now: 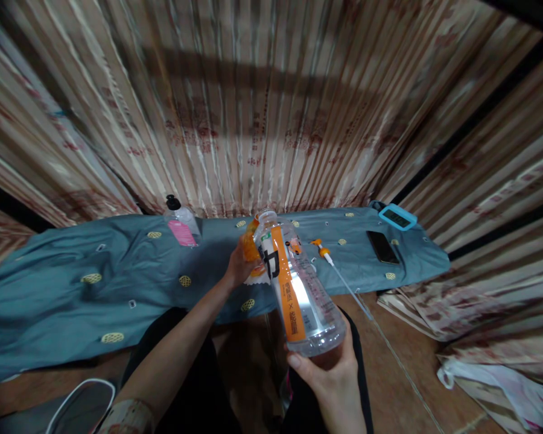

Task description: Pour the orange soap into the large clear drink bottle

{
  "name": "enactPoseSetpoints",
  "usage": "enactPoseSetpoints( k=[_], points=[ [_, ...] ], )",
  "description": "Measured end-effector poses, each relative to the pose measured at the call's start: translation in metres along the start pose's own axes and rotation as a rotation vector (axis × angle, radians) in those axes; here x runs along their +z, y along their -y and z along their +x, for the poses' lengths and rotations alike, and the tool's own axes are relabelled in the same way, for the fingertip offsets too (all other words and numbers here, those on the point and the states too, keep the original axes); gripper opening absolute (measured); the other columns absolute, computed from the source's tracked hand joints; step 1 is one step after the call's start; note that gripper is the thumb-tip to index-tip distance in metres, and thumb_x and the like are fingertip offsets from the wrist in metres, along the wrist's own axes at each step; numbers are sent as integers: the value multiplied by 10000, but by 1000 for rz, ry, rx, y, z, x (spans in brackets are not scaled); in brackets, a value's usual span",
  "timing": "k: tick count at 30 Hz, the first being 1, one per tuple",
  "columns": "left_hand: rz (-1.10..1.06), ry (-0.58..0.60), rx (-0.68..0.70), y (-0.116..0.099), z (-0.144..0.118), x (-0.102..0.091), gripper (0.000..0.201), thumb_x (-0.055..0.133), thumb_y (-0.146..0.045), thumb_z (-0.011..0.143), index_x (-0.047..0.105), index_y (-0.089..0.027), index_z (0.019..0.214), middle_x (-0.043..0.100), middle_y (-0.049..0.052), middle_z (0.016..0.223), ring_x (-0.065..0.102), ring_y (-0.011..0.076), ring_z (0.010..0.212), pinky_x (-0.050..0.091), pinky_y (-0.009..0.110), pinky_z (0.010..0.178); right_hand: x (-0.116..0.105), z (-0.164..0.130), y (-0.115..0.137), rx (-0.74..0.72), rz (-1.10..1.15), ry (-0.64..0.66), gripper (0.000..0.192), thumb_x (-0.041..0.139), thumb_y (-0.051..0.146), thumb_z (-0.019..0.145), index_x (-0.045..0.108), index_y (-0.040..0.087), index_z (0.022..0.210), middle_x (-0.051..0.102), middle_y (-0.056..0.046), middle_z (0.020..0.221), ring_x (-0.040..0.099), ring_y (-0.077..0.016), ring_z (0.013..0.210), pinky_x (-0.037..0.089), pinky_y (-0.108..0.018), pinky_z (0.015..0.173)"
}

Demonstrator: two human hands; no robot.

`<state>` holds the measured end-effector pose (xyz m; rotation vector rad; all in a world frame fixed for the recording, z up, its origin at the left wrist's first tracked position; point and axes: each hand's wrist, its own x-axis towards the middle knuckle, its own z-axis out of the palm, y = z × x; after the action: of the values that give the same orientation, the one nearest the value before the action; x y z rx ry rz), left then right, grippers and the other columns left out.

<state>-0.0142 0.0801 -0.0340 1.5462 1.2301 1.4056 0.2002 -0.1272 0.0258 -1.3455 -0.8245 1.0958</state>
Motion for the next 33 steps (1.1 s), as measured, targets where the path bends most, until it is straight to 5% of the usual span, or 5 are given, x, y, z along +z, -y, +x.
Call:
enactPoseSetpoints(
  k=[16, 22, 33],
  points=[
    [-8, 10, -6, 1, 0, -1, 642, 858, -232, 707, 589, -228, 1290, 743, 68, 1214, 717, 267, 1094, 573, 425, 1012, -1, 0, 0, -24, -17, 38, 802, 1022, 383, 565, 560, 250, 1206, 840, -77, 1039, 827, -286, 874, 670, -379, 812],
    [-19, -7, -12, 1, 0, 0, 660, 869, -195, 671, 598, -225, 1272, 731, 64, 1189, 714, 274, 1069, 583, 436, 984, 1, -1, 1, -39, -25, 6, 794, 1017, 400, 563, 586, 249, 1212, 836, -80, 1073, 816, -296, 978, 660, -363, 819],
    [3, -4, -53, -4, -1, -1, 656, 836, -198, 681, 592, -216, 1290, 741, 60, 1184, 714, 255, 1053, 579, 411, 979, 11, -5, 19, -1, -6, -12, 840, 1042, 393, 476, 593, 255, 1173, 836, -28, 925, 806, -253, 732, 675, -371, 744]
  ],
)
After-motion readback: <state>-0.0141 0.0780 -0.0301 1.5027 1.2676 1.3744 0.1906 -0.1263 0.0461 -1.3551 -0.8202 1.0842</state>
